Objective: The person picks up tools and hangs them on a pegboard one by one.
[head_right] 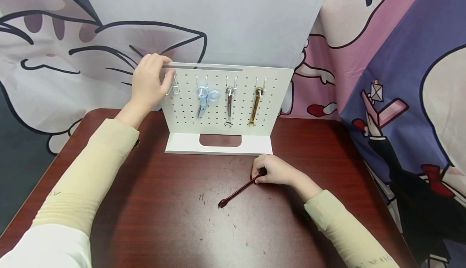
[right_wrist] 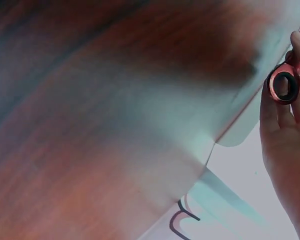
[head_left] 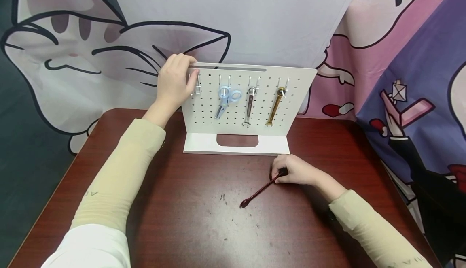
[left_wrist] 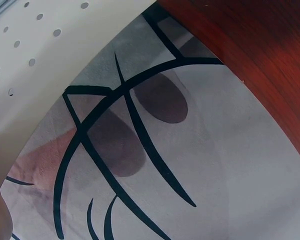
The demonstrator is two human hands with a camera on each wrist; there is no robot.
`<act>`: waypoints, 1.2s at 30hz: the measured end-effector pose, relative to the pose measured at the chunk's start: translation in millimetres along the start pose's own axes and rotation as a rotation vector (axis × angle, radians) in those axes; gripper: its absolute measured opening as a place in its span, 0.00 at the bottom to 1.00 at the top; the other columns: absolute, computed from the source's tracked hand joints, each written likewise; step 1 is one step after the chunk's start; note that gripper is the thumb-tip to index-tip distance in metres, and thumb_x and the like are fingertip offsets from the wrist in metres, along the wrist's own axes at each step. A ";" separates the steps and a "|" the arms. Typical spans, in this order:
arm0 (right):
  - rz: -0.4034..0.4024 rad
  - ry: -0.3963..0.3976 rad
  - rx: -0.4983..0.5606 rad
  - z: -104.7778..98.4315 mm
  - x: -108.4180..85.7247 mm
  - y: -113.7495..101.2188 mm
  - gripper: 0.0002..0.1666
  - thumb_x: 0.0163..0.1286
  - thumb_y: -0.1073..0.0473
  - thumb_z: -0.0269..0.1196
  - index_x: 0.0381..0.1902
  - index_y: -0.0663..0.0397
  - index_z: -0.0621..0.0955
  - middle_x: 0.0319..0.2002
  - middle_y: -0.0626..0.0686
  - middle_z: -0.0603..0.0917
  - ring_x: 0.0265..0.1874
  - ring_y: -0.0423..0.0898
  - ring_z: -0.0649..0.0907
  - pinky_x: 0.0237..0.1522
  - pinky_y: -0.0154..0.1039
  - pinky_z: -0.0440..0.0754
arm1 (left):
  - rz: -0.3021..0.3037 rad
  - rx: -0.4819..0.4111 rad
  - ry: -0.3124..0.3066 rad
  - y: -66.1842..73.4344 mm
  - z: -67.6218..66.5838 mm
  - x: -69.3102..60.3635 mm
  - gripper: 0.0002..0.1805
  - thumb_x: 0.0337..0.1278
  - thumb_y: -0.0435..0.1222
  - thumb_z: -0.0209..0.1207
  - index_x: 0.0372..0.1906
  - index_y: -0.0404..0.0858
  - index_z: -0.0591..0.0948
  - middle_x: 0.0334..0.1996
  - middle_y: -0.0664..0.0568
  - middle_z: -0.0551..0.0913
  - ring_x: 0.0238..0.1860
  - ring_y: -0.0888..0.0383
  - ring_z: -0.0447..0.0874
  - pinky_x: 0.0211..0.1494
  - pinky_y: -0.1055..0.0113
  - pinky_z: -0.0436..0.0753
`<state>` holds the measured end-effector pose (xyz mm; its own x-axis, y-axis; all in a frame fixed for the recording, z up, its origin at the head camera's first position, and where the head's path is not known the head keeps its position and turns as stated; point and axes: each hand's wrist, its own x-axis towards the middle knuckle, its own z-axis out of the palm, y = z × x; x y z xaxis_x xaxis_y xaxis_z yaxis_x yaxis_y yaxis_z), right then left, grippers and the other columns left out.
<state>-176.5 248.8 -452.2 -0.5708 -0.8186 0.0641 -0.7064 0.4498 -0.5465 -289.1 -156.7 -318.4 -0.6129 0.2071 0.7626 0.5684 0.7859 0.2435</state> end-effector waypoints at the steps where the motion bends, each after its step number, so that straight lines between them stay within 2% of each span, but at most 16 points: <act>1: -0.002 0.003 0.003 -1.1 -0.7 -1.6 0.14 0.54 0.69 0.79 0.30 0.44 0.88 0.32 0.40 0.86 0.37 0.36 0.81 0.44 0.33 0.81 | 0.000 -0.001 0.000 -0.1 0.2 0.0 0.13 0.74 0.35 0.58 0.53 0.30 0.82 0.45 0.38 0.86 0.49 0.39 0.80 0.58 0.48 0.80; 8: 0.041 0.046 0.115 -9.7 -0.9 -16.1 0.13 0.57 0.68 0.78 0.30 0.43 0.89 0.32 0.41 0.87 0.36 0.36 0.82 0.42 0.32 0.83 | 0.003 -0.002 0.013 0.2 0.4 -0.1 0.12 0.73 0.35 0.59 0.52 0.30 0.82 0.44 0.38 0.86 0.48 0.39 0.80 0.56 0.48 0.80; 15: 0.044 0.133 0.326 -9.7 7.2 -23.3 0.08 0.59 0.69 0.77 0.33 0.53 0.90 0.34 0.50 0.88 0.38 0.37 0.84 0.46 0.29 0.82 | 0.009 0.001 0.002 -0.1 0.0 0.0 0.13 0.74 0.35 0.58 0.52 0.30 0.82 0.44 0.38 0.86 0.48 0.39 0.79 0.55 0.48 0.80; 19: 0.023 0.186 0.398 -8.7 17.0 -29.7 0.08 0.59 0.71 0.77 0.34 0.55 0.90 0.34 0.52 0.88 0.38 0.36 0.84 0.49 0.28 0.82 | 0.014 0.000 0.002 -0.6 0.0 0.2 0.13 0.74 0.35 0.58 0.52 0.30 0.82 0.45 0.38 0.86 0.47 0.39 0.80 0.55 0.48 0.80; 21: 0.045 0.199 0.422 -9.6 23.7 -35.2 0.08 0.60 0.72 0.76 0.35 0.58 0.89 0.34 0.53 0.89 0.39 0.36 0.85 0.50 0.29 0.82 | 0.016 -0.002 0.006 -0.8 -0.5 0.3 0.13 0.74 0.35 0.58 0.52 0.30 0.82 0.45 0.37 0.87 0.47 0.39 0.80 0.55 0.48 0.80; 25: 0.145 0.211 0.454 -10.7 38.1 -48.1 0.05 0.62 0.71 0.75 0.37 0.63 0.89 0.33 0.43 0.91 0.37 0.32 0.87 0.50 0.32 0.85 | 0.007 -0.016 0.005 -0.2 -2.7 0.7 0.12 0.73 0.35 0.60 0.51 0.30 0.83 0.45 0.37 0.87 0.47 0.39 0.81 0.56 0.48 0.81; 28: 0.204 0.253 0.507 -7.7 49.6 -55.7 0.07 0.62 0.71 0.74 0.39 0.67 0.89 0.32 0.38 0.91 0.36 0.31 0.88 0.48 0.32 0.87 | -0.003 -0.029 -0.001 0.5 -4.3 0.8 0.12 0.72 0.35 0.61 0.51 0.30 0.84 0.45 0.37 0.88 0.49 0.39 0.82 0.57 0.48 0.82; 30: 0.237 0.296 0.547 -4.7 58.0 -59.2 0.07 0.62 0.71 0.74 0.38 0.67 0.89 0.33 0.41 0.92 0.38 0.31 0.88 0.50 0.32 0.87 | -0.003 -0.032 -0.005 0.2 -4.5 1.1 0.12 0.72 0.35 0.61 0.51 0.30 0.84 0.45 0.37 0.88 0.49 0.39 0.83 0.57 0.47 0.82; 33: 0.275 0.361 0.596 -1.3 71.5 -63.5 0.05 0.62 0.70 0.74 0.36 0.60 0.90 0.36 0.49 0.92 0.41 0.32 0.88 0.51 0.32 0.87 | -0.005 -0.039 -0.010 -0.7 -4.5 1.2 0.13 0.72 0.36 0.61 0.51 0.30 0.84 0.45 0.37 0.88 0.50 0.39 0.83 0.58 0.48 0.82; 36: 0.312 0.413 0.624 0.0 85.3 -67.8 0.05 0.64 0.69 0.74 0.32 0.54 0.89 0.36 0.51 0.91 0.39 0.33 0.87 0.46 0.31 0.86 | -0.007 -0.048 -0.006 -1.2 -4.4 1.6 0.12 0.73 0.35 0.60 0.51 0.30 0.84 0.45 0.38 0.88 0.51 0.39 0.83 0.59 0.48 0.82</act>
<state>-177.3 148.5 -409.7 -0.8976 -0.4354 0.0684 -0.1950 0.2532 -0.9476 -288.3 -159.9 -314.9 -0.6200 0.2057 0.7572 0.5899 0.7585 0.2770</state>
